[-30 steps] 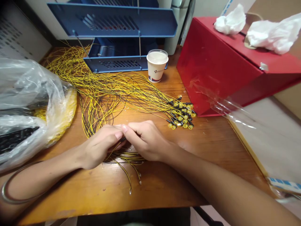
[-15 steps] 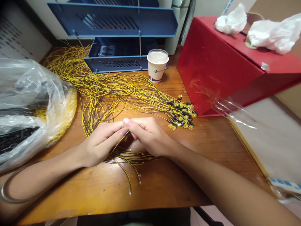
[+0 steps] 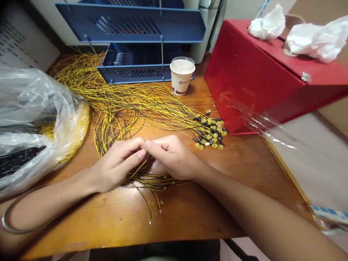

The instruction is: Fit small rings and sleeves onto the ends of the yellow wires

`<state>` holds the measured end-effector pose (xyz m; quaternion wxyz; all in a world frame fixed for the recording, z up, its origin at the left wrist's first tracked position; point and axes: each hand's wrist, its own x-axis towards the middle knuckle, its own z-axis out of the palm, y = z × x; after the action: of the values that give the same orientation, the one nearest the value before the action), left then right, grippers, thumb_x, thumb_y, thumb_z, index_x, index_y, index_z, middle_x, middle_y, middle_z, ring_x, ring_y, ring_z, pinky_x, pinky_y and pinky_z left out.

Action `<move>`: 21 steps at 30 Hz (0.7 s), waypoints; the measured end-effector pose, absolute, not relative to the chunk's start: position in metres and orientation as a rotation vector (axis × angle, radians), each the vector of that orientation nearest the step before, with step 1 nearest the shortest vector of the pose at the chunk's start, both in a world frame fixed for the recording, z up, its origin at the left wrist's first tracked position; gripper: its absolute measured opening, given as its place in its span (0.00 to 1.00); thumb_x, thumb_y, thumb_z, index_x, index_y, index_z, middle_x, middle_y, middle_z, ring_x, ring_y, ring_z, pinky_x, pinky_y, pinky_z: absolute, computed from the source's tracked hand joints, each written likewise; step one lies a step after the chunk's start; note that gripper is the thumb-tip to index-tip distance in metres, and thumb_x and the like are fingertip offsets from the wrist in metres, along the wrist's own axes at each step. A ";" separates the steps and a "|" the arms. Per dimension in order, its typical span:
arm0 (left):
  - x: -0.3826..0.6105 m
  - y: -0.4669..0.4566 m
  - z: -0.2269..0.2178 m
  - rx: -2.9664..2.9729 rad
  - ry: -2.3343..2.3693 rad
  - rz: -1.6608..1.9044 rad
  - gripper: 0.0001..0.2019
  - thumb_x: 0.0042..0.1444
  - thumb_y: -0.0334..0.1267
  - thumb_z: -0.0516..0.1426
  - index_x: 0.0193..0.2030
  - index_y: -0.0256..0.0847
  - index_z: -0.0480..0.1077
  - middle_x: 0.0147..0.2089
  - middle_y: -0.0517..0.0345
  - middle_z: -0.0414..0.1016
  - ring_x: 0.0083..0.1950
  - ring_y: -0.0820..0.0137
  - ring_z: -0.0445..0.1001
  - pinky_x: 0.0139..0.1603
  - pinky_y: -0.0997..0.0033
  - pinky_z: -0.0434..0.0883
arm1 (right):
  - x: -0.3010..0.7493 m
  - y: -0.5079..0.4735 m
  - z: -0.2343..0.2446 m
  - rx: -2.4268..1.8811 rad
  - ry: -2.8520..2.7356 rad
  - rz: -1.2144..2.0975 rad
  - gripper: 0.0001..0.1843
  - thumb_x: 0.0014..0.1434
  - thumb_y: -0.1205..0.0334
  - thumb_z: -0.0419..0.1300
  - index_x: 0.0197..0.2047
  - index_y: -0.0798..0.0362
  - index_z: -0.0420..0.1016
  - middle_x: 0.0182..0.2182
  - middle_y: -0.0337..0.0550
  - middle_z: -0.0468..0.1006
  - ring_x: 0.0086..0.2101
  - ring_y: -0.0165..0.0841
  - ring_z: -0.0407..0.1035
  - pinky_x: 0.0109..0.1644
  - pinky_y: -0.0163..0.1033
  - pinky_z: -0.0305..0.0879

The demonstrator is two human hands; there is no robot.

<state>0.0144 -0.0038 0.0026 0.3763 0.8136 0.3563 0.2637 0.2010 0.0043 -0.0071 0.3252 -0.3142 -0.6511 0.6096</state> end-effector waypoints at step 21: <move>0.016 -0.001 0.002 2.388 0.917 0.778 0.11 0.63 0.30 0.48 0.28 0.39 0.59 0.22 0.66 0.59 0.23 0.77 0.57 0.27 0.75 0.56 | 0.198 0.004 -0.004 -0.855 -1.841 1.423 0.25 0.69 0.57 0.48 0.20 0.53 0.55 0.17 0.32 0.54 0.20 0.22 0.47 0.23 0.32 0.47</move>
<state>0.0158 -0.0011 0.0023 0.2317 0.8689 0.3335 0.2830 0.1979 0.0040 -0.0041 0.3253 -0.3261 -0.7023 0.5428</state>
